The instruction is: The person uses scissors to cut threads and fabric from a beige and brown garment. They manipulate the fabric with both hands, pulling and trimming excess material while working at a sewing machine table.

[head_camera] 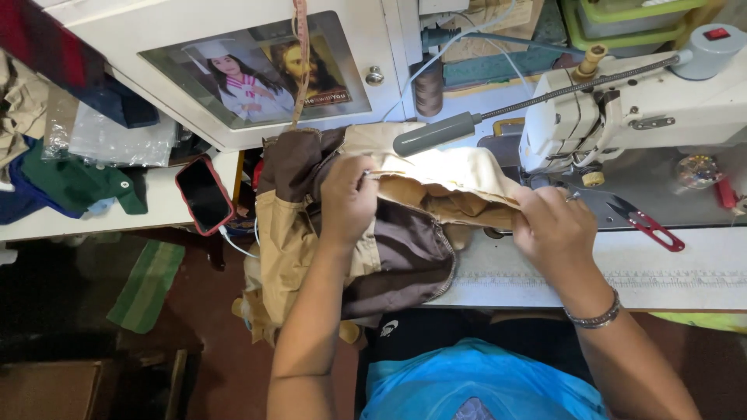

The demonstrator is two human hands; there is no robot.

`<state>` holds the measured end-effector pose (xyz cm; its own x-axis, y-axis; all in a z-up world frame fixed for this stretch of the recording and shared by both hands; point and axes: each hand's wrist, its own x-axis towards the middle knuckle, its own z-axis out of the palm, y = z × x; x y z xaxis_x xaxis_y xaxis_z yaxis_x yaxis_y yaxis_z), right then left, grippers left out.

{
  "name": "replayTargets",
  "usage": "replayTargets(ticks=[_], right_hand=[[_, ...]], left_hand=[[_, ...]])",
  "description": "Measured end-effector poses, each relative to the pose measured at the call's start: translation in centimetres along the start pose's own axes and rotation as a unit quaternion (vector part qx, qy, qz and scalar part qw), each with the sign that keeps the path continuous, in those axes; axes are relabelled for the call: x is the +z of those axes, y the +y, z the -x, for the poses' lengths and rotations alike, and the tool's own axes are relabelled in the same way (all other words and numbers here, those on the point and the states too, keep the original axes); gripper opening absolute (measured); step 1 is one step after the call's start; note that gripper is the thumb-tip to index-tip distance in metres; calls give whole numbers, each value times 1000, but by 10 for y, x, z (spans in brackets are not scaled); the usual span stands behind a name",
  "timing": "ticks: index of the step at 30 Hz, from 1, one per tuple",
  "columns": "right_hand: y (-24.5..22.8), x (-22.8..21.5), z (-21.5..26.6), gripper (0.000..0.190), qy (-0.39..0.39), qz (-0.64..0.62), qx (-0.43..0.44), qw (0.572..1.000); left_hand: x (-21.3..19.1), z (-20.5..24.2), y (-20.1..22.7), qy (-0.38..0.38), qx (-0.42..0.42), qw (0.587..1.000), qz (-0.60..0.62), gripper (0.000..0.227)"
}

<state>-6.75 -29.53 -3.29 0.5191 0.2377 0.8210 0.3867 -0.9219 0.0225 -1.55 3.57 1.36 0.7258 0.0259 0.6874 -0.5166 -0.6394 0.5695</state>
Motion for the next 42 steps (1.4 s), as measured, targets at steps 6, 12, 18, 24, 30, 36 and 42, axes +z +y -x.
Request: replayTargets(ticks=[6, 12, 18, 24, 30, 36, 42], right_hand=[[-59, 9, -13, 29, -34, -26, -151, 988], [-78, -2, -22, 23, -25, -54, -125, 990], [-91, -18, -30, 28, 6, -80, -135, 988], [-106, -19, -19, 36, 14, -107, -132, 985], [-105, -27, -12, 35, 17, -93, -110, 989], [-64, -83, 13, 11, -3, -149, -5, 989], [200, -158, 114, 18, 35, 65, 286, 955]], left_hand=[[26, -5, -70, -38, -62, 993, 88, 35], [2, -6, -47, -107, -189, 972, 89, 36], [-24, 31, 57, 40, 39, 998, -11, 41], [7, 28, 26, -160, -146, 976, 2, 32], [31, 40, -21, -88, -252, 963, 25, 29], [28, 54, -37, -41, -302, 933, 194, 15], [13, 47, 18, -51, -312, 940, 132, 38]])
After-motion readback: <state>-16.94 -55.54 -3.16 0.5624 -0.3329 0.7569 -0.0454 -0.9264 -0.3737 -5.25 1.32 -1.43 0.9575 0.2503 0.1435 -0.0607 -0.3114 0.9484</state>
